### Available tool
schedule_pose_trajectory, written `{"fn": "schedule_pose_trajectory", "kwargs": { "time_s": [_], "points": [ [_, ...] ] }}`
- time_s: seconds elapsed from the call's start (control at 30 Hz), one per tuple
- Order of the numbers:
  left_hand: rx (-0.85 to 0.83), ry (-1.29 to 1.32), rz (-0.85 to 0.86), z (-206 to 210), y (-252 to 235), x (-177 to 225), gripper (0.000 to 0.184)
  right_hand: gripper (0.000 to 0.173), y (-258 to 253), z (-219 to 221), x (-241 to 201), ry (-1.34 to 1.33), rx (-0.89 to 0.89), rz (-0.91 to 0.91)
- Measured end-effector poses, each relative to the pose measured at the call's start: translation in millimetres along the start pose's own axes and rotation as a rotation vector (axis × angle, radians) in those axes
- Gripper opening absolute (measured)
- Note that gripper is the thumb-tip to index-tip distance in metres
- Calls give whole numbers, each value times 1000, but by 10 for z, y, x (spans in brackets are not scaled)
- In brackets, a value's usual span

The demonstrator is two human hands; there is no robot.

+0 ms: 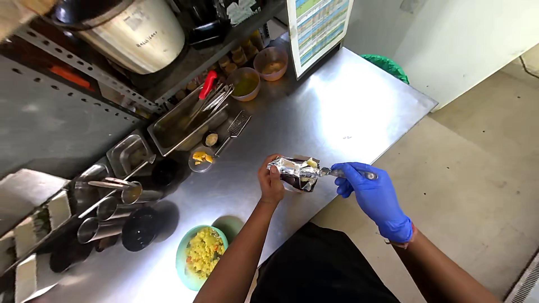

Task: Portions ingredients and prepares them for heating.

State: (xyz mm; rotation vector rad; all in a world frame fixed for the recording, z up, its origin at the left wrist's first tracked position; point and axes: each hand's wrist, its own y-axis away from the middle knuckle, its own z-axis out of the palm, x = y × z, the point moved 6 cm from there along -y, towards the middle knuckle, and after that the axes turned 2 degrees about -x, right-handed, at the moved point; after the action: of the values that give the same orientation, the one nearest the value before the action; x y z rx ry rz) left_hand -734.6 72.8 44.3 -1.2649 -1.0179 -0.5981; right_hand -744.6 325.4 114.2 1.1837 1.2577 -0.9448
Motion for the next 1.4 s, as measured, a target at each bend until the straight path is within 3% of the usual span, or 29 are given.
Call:
{"fn": "schedule_pose_trajectory", "kwargs": {
  "time_s": [0.33,0.57,0.9,1.13,1.4],
  "points": [
    [107,-51,-264,-64,70,104,57,22,199,174,-6,57,63,-204],
    [143,-140,-402,-89,73,163,57,23,97,223,-43,-1,65,-3],
    [262,-146,-613,-204,173,149,60,26,269,103,-1,-111,102,-42],
    [254,-125,-627,-217,199,135,62,26,308,115,41,-124,98,-84],
    [270,-86,-651,-157,289,215,61,24,227,487,-119,229,35,-266]
  ]
}}
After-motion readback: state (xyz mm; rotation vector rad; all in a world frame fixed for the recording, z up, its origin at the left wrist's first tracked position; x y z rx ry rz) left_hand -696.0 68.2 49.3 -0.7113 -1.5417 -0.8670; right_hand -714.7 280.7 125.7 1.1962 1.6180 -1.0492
